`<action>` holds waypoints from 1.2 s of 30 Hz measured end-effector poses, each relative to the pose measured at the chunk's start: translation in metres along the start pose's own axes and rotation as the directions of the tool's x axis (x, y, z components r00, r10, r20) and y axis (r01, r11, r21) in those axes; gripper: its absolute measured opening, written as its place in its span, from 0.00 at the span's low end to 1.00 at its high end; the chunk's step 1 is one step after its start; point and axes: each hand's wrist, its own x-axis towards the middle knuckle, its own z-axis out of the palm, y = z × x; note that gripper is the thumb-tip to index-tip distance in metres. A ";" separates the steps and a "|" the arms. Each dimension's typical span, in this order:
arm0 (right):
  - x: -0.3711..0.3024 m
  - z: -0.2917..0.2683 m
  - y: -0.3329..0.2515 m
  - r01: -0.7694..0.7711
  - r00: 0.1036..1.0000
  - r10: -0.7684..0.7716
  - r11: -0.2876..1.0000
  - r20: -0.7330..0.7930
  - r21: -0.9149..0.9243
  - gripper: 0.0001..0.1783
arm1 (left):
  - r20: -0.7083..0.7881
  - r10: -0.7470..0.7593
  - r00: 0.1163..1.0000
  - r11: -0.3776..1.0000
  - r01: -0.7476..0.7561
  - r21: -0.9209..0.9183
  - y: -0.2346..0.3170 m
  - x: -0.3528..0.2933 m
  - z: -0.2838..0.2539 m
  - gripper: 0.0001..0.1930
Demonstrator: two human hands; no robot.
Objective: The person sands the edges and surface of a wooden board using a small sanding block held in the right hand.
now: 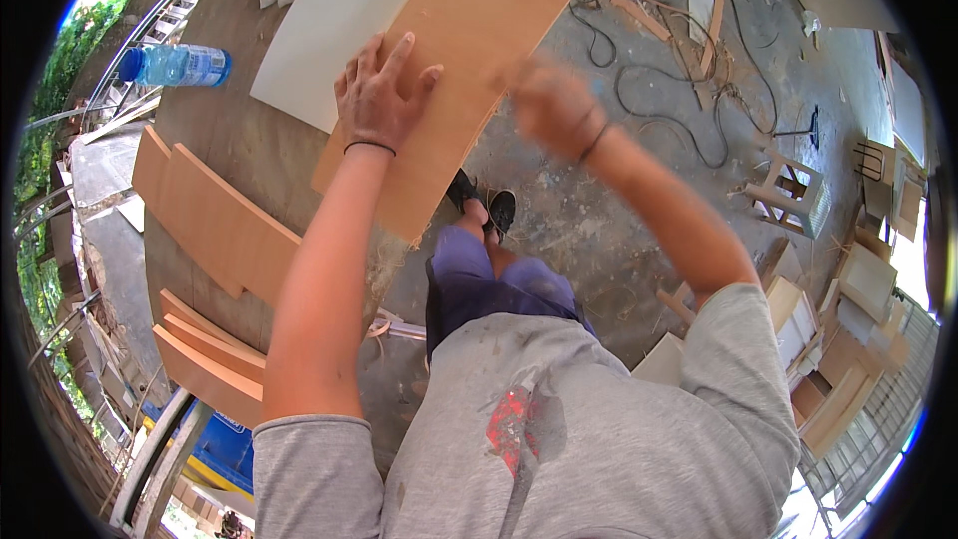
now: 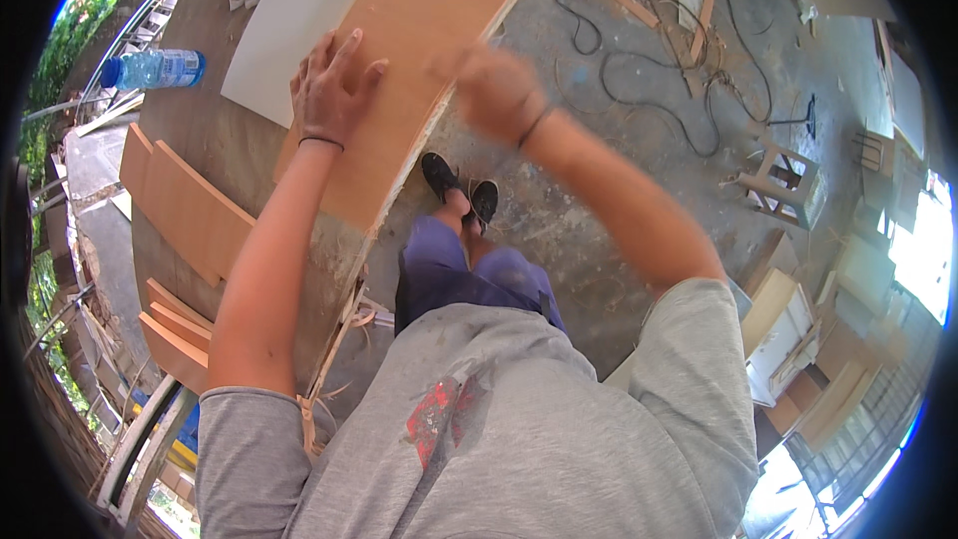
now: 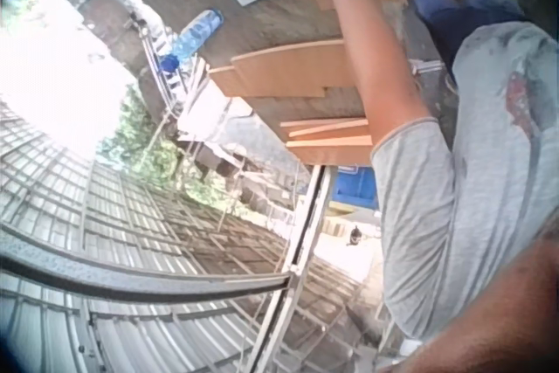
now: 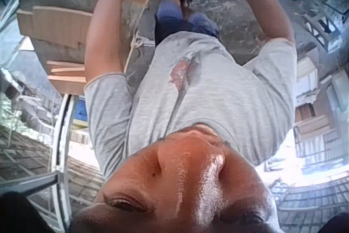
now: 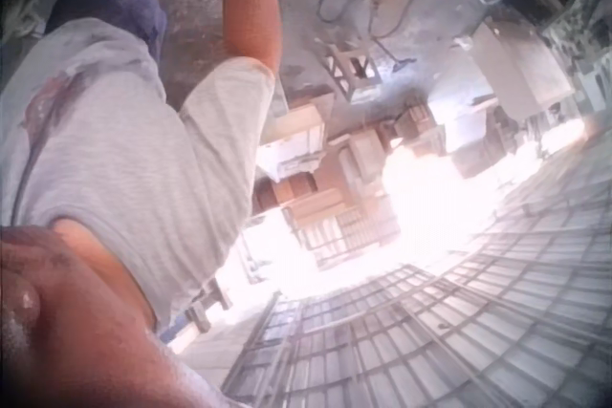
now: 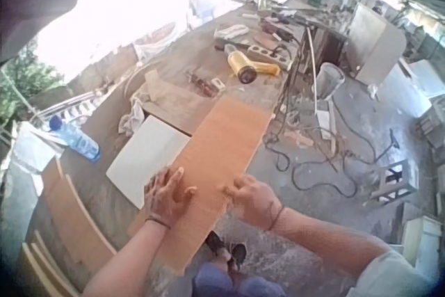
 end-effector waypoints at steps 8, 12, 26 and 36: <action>0.032 -0.045 0.120 -0.121 0.984 0.081 0.957 -0.159 -0.265 0.18 | 0.022 0.009 1.000 1.000 -0.009 0.005 0.008 0.003 -0.002 0.29; 0.003 -0.014 0.020 0.064 0.988 -0.044 0.989 0.151 -0.132 0.18 | 0.035 0.005 0.999 1.000 -0.004 -0.004 0.006 -0.001 -0.005 0.28; 0.036 -0.051 0.074 0.015 0.970 0.033 0.980 0.239 -0.197 0.25 | 0.031 0.007 0.999 1.000 -0.006 -0.016 0.004 0.000 -0.007 0.28; 0.059 -0.070 0.167 0.127 0.992 -0.115 0.783 0.058 -0.609 0.21 | 0.029 0.016 0.999 1.000 -0.016 -0.017 0.009 0.003 -0.006 0.28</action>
